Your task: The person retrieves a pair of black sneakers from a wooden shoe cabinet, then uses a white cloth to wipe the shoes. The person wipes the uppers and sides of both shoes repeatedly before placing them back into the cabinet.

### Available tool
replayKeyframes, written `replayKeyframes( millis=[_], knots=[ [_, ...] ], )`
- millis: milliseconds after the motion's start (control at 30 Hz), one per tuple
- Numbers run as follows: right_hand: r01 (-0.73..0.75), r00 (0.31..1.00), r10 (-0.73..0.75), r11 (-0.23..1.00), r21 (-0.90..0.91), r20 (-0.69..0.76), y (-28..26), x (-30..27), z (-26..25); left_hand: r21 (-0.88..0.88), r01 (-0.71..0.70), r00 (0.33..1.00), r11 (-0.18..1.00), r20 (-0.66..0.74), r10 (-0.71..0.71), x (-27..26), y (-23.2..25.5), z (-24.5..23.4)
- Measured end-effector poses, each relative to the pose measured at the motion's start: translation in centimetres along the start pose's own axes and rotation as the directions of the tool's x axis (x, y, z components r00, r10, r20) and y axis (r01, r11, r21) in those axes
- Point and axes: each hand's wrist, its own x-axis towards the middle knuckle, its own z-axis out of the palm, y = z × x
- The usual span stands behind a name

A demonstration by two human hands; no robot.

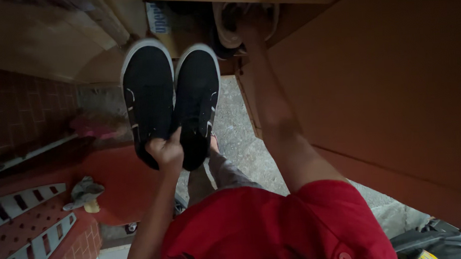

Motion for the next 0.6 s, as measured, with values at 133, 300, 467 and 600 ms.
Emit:
replayKeyframes(
  millis=[133,300,467,600],
  knots=[
    [0.083,0.996,-0.091,0.963,-0.256,-0.017,1.4,0.4,0.7,-0.06,-0.094,0.995,0.994,-0.031,0.092,0.0,0.6,0.1],
    [0.125,0.986,-0.158,0.91,-0.395,-0.05,1.9,0.6,0.7,0.155,0.008,0.999,0.988,-0.037,-0.002,-0.1,-0.8,-0.2],
    [0.124,0.982,-0.175,0.877,-0.465,-0.068,3.0,-0.4,-0.2,0.394,-0.25,0.954,0.884,-0.058,0.296,-0.8,-2.3,-1.1],
    [0.132,0.981,-0.187,0.856,-0.5,-0.061,3.1,-0.7,-0.1,0.119,0.084,0.996,0.989,-0.02,-0.082,-0.7,-2.8,-1.2]
  ],
)
